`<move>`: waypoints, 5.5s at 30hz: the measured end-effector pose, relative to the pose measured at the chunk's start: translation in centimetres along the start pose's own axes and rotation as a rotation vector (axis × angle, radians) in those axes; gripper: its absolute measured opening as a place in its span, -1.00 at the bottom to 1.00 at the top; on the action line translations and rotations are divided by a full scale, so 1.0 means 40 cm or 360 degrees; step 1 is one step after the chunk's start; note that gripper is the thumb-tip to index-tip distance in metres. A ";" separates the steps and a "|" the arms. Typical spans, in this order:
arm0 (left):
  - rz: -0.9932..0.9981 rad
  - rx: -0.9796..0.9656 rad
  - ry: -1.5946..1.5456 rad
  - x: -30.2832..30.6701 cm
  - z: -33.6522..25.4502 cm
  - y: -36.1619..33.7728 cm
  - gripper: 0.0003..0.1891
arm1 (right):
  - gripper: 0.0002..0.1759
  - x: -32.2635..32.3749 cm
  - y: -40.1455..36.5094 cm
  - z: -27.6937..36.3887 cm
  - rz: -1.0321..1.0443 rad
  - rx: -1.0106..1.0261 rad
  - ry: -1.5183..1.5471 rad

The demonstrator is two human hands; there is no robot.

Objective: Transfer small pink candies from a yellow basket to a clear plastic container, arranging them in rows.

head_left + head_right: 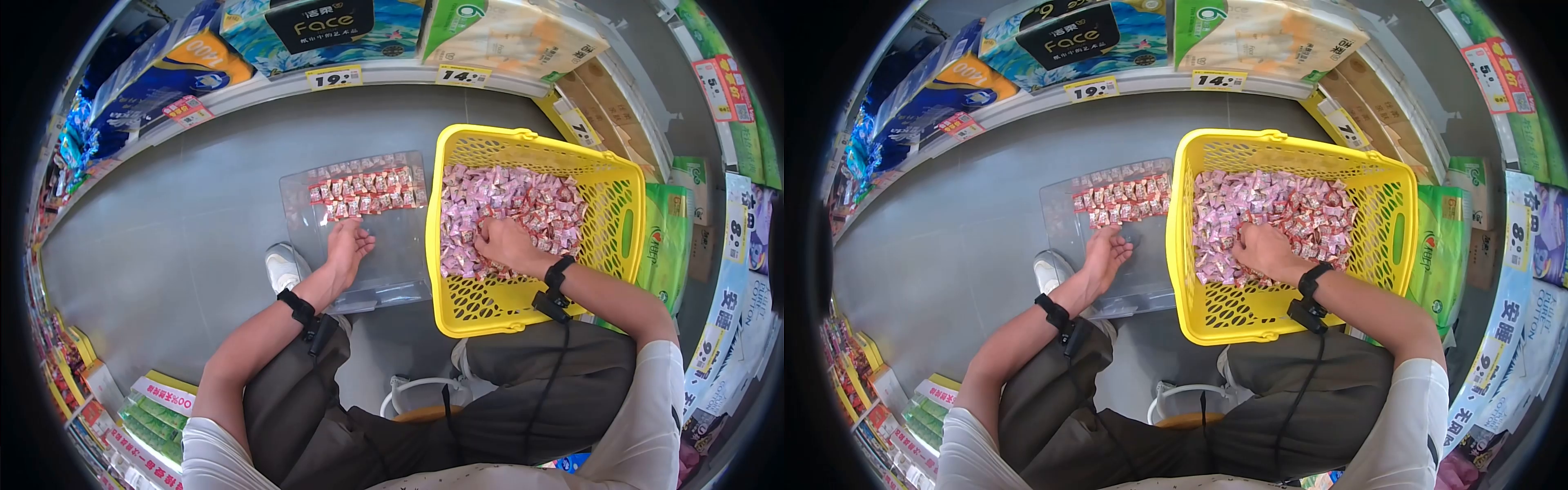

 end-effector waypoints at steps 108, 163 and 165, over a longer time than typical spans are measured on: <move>-0.0435 -0.0340 -0.0313 0.077 0.019 0.083 -0.75 | -0.90 0.201 -0.027 0.284 -0.0457 0.0447 0.1603; -0.0052 0.0174 -0.0079 -0.020 0.011 -0.016 -0.82 | -0.66 -0.047 0.005 0.013 0.0108 0.0417 -0.0132; -0.0035 0.0166 -0.0084 -0.022 0.012 -0.018 -0.82 | -0.66 -0.042 0.002 0.017 0.0119 0.0464 -0.0117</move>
Point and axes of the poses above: each hand's wrist, its own y-axis towards the middle knuckle, its own x-axis out of the back of the hand, z = x × y, the point moved 2 cm from there along y, towards the middle knuckle, and after that the axes turned 15 degrees about -y, right-handed, at the moved point
